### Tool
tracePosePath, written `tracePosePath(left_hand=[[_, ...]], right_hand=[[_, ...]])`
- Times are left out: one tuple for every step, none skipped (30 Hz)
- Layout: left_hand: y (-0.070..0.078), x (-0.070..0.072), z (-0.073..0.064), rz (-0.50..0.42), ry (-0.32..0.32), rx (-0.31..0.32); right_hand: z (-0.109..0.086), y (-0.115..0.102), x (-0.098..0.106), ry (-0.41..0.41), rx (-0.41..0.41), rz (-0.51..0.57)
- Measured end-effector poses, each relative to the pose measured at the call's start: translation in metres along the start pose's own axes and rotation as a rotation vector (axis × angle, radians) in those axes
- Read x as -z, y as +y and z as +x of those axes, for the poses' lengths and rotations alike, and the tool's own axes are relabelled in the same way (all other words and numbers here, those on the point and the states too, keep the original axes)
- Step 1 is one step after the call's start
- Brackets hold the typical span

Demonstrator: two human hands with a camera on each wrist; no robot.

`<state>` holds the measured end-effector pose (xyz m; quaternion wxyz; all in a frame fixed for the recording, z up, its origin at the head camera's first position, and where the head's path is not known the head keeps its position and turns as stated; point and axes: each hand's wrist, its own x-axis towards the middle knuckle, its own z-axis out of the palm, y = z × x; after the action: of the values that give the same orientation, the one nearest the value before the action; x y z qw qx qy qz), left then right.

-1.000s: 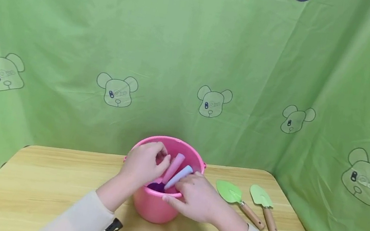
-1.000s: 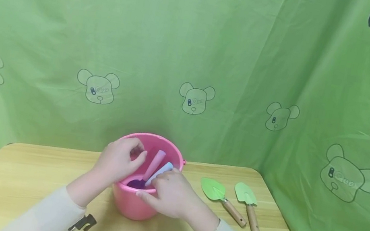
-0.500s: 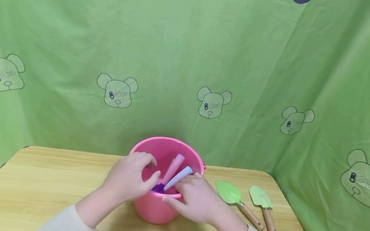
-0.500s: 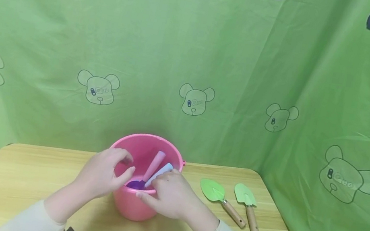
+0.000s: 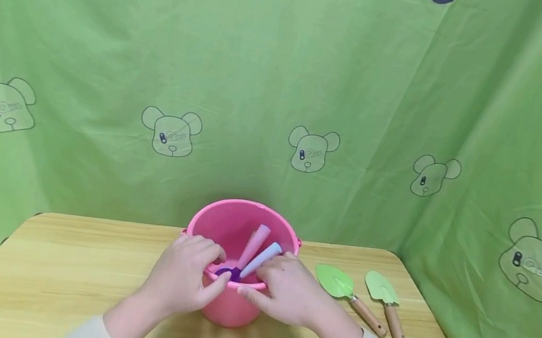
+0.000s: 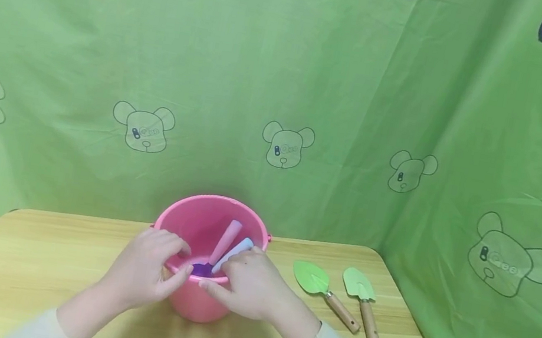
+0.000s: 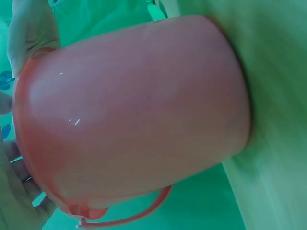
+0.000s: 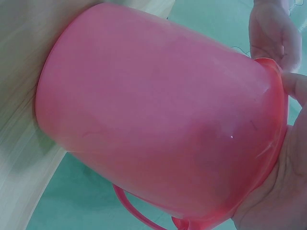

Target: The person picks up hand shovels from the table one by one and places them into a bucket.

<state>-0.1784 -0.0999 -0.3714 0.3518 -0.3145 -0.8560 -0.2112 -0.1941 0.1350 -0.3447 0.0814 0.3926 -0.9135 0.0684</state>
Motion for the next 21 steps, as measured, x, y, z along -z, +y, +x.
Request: tracePosePath(left_hand=[[0.000, -0.001, -0.001, -0.004, 0.008, -0.009], [0.000, -0.002, -0.002, -0.009, 0.018, -0.020], [0.000, -0.003, -0.003, -0.014, 0.026, -0.030], [0.000, -0.004, -0.004, -0.021, 0.037, -0.043], [0.001, -0.004, -0.005, -0.027, 0.047, -0.057], [0.001, -0.005, -0.006, -0.035, 0.054, -0.067], [0.002, -0.006, -0.007, -0.041, 0.061, -0.078], [0.002, -0.007, -0.008, -0.044, 0.066, -0.087], [0.002, -0.007, -0.009, -0.047, 0.068, -0.094], [0.003, -0.008, -0.009, -0.049, 0.070, -0.101], [0.003, -0.009, -0.010, -0.050, 0.070, -0.105], [0.003, -0.009, -0.010, -0.048, 0.068, -0.111], [0.002, -0.010, -0.011, -0.043, 0.067, -0.119], [0.002, -0.011, -0.012, -0.039, 0.066, -0.126], [0.002, -0.011, -0.012, -0.035, 0.064, -0.133], [0.002, -0.012, -0.013, -0.030, 0.063, -0.140], [0.001, -0.013, -0.013, -0.026, 0.061, -0.145], [0.001, -0.013, -0.013, -0.021, 0.059, -0.149], [0.001, -0.013, -0.014, -0.019, 0.058, -0.151], [0.000, -0.014, -0.014, -0.018, 0.056, -0.153], [0.000, -0.014, -0.014, -0.017, 0.054, -0.156]], right_hand=[[0.000, 0.000, 0.000, 0.002, -0.002, -0.001], [0.000, 0.000, 0.000, 0.003, -0.003, -0.003], [0.000, -0.001, 0.000, 0.003, -0.005, -0.005], [0.000, -0.001, 0.000, 0.005, -0.006, -0.006], [0.000, -0.001, 0.000, 0.007, -0.009, -0.005], [0.000, -0.001, 0.000, 0.009, -0.010, -0.004], [0.000, -0.001, 0.000, 0.012, -0.010, -0.002], [0.000, -0.001, 0.000, 0.014, -0.008, 0.001], [0.000, -0.001, 0.000, 0.018, -0.006, 0.002], [0.000, 0.000, -0.001, 0.022, -0.004, 0.002], [0.000, 0.000, -0.001, 0.026, 0.001, 0.002], [0.000, 0.000, -0.002, 0.030, 0.007, 0.000], [0.000, 0.001, -0.002, 0.033, 0.012, -0.002], [0.000, 0.001, -0.002, 0.035, 0.016, -0.003], [-0.001, 0.001, -0.003, 0.037, 0.020, -0.004], [-0.001, 0.001, -0.003, 0.040, 0.024, -0.004], [-0.001, 0.001, -0.003, 0.042, 0.027, -0.003], [-0.001, 0.002, -0.003, 0.042, 0.027, -0.003], [0.000, 0.002, -0.004, 0.043, 0.027, -0.002], [0.000, 0.002, -0.004, 0.046, 0.030, 0.001], [0.000, 0.001, -0.004, 0.047, 0.030, 0.002]])
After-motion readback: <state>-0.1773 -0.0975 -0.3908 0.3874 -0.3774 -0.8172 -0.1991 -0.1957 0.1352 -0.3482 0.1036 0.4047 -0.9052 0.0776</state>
